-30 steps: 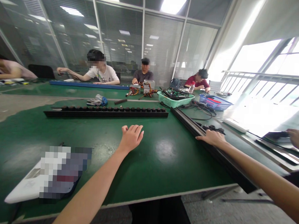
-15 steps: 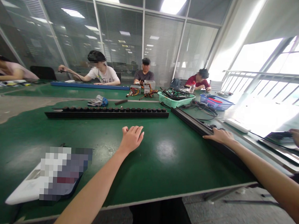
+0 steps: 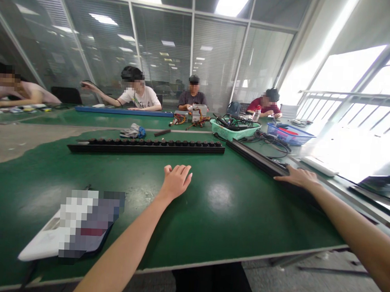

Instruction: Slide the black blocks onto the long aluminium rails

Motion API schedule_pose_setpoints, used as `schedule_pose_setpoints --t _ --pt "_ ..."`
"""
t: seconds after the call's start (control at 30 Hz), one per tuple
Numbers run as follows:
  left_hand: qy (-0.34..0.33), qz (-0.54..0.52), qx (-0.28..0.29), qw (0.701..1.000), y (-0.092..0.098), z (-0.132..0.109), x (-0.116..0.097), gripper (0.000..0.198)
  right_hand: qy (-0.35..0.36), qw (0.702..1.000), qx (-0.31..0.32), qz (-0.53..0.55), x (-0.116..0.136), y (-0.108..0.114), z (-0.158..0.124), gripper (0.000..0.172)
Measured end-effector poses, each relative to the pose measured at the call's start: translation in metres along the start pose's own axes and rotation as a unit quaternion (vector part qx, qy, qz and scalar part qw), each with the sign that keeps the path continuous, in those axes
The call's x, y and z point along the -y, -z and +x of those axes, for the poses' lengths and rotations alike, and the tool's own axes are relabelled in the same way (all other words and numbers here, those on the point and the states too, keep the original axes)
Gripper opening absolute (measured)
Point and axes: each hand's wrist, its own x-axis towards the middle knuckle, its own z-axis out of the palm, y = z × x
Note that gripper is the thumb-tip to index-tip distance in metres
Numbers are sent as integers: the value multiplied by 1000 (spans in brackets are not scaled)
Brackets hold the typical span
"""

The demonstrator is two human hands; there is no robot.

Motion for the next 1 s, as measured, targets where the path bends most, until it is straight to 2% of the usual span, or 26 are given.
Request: schedule_pose_setpoints --t 0.33,0.43,0.53,0.57,0.63,0.77,0.9,1.0 --pt "-7 0 32 999 -4 -4 3 39 -19 1000 -6 5 -6 -11 7 96" --pt "-8 3 36 999 -3 -5 3 38 -30 999 -14 7 3 -11 6 95" --pt "-10 1 37 999 -3 -5 4 37 -58 997 -40 -15 25 -4 1 91" --pt "-11 1 37 999 -4 -5 4 37 -61 996 -55 -26 35 0 -2 91" --pt "-15 4 40 999 -5 -5 5 37 -22 994 -97 -48 61 7 -10 84" --pt "-24 12 52 998 -7 -5 5 37 123 975 -173 -64 130 13 -27 67" --pt "-32 20 66 997 -8 -6 5 35 245 951 -186 -37 210 6 -32 64" --pt "-39 29 82 995 -7 -7 5 34 305 931 -199 -3 269 2 -27 67"
